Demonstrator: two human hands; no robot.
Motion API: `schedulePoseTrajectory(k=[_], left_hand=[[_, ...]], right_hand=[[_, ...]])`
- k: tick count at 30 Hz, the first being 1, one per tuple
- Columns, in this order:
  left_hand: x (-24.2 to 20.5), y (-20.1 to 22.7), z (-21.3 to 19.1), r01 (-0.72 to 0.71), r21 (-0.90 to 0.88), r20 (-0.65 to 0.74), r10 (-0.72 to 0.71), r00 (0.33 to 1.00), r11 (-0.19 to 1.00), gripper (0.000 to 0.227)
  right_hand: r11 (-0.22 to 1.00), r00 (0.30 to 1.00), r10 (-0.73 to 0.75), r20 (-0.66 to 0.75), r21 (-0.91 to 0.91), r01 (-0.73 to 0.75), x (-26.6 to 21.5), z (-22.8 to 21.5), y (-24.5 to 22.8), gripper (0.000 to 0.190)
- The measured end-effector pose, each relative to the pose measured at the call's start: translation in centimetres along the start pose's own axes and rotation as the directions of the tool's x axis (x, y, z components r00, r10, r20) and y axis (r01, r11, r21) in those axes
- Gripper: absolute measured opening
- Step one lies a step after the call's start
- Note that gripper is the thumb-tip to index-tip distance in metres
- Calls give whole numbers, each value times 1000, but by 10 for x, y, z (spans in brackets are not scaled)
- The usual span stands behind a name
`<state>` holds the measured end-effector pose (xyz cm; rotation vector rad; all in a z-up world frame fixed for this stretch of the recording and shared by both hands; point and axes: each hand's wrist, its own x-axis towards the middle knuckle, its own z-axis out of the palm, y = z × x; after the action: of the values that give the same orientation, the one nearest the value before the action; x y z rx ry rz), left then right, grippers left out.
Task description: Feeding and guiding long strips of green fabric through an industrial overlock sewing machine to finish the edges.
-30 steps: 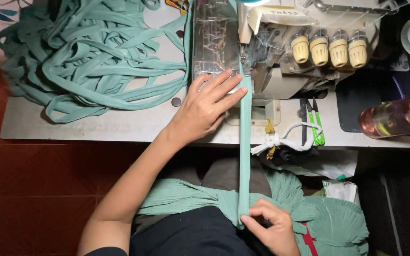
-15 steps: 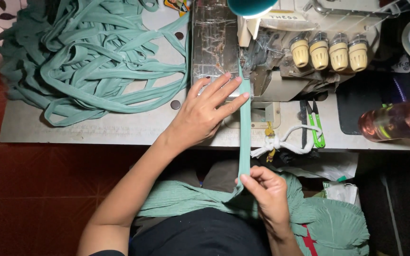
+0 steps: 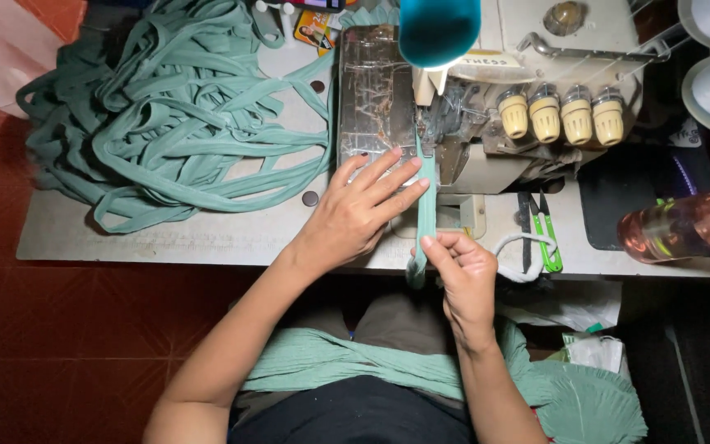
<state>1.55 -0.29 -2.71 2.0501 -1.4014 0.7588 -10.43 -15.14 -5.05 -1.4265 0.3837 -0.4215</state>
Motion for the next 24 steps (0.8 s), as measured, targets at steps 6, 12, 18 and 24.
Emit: schedulePoseTrajectory(k=[6, 12, 18, 24], left_hand=[[4, 4, -6, 9, -13, -14, -9, 1000, 1000, 37], [-2, 0, 8, 25, 7, -52, -25, 998, 1000, 36], [-1, 3, 14, 48, 54, -63, -45, 997, 997, 37], [-7, 30, -2, 154, 40, -102, -149, 984, 987, 40]], right_hand=[[999, 1000, -7, -21, 39, 8, 24, 20, -10, 12], [997, 996, -69, -58, 26, 70, 48, 23, 8, 12], [985, 993, -60, -100, 154, 75, 63, 12, 46, 17], [929, 996, 29, 79, 365, -56, 37, 4, 49, 19]])
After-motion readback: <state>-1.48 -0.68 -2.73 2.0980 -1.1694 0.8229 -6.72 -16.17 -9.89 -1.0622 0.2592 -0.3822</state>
